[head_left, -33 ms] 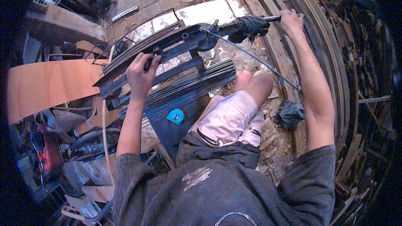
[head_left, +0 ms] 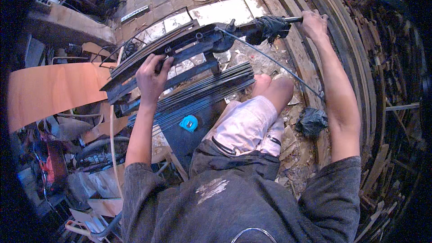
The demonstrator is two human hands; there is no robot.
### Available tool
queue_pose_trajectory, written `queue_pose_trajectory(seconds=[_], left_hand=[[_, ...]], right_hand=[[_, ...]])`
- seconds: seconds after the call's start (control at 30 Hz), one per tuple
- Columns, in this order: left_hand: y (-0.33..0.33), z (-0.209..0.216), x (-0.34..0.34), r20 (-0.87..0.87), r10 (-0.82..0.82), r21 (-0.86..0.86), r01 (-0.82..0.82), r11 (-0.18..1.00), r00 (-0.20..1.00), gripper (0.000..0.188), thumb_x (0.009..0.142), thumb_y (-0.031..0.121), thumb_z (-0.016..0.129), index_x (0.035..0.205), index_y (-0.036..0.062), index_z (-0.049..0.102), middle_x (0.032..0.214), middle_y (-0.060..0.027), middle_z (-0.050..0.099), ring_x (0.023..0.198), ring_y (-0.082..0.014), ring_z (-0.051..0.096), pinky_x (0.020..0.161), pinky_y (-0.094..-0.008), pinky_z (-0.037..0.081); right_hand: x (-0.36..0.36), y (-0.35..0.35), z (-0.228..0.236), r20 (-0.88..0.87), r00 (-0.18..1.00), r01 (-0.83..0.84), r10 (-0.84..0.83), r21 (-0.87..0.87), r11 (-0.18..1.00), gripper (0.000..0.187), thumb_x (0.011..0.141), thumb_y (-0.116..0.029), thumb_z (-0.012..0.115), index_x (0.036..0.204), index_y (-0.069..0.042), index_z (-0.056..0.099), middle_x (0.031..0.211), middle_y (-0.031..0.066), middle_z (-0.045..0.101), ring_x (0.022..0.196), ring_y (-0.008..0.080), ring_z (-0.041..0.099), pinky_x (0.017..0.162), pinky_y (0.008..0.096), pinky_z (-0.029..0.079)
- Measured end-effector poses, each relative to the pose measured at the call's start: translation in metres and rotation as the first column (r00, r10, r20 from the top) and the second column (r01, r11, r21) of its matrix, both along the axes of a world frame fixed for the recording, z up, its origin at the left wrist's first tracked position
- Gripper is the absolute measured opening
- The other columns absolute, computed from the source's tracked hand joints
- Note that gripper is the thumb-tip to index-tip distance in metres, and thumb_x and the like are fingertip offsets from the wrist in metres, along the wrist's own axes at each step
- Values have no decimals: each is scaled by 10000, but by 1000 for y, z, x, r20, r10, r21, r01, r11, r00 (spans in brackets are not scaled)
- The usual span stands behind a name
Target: The person measures a metal rod using a tape measure and inserts it into a rectangular metal frame.
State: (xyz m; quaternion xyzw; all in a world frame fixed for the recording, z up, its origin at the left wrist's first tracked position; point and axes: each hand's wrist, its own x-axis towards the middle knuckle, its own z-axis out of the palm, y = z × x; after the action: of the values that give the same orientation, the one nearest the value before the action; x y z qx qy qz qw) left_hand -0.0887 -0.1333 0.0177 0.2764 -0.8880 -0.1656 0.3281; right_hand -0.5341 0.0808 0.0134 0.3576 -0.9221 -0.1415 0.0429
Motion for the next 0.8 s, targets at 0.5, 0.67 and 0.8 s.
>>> queue_pose_trajectory(seconds=[0.5, 0.67, 0.8], left_hand=[[7, 8, 13, -7, -35, 40, 35, 999, 999, 332, 795, 281, 750, 960, 5, 667, 808, -117, 612, 667, -226, 586, 621, -320, 467], [131, 3, -5, -314, 60, 234, 16, 972, 947, 289, 815, 178, 714, 1031, 16, 612, 923, -120, 594, 889, -262, 593, 777, -339, 463], [249, 41, -50, -254, -655, 101, 693, 714, 711, 577, 688, 349, 780, 1187, 108, 618, 1191, -93, 577, 1182, -294, 508, 1067, -466, 323]], right_hand=[[44, 54, 10, 51, 997, 61, -61, 8, 998, 282, 870, -319, 579, 1060, -118, 631, 1151, 138, 640, 1171, 315, 540, 1033, 624, 298], [51, 70, 10, 22, 997, 81, -81, -31, 996, 272, 870, -330, 571, 1034, -126, 647, 1095, 135, 660, 1112, 308, 579, 1017, 621, 311], [27, 78, -12, -88, 996, 7, -12, -59, 998, 294, 872, -355, 571, 1035, -128, 661, 1075, 154, 669, 1097, 312, 596, 1020, 613, 314]])
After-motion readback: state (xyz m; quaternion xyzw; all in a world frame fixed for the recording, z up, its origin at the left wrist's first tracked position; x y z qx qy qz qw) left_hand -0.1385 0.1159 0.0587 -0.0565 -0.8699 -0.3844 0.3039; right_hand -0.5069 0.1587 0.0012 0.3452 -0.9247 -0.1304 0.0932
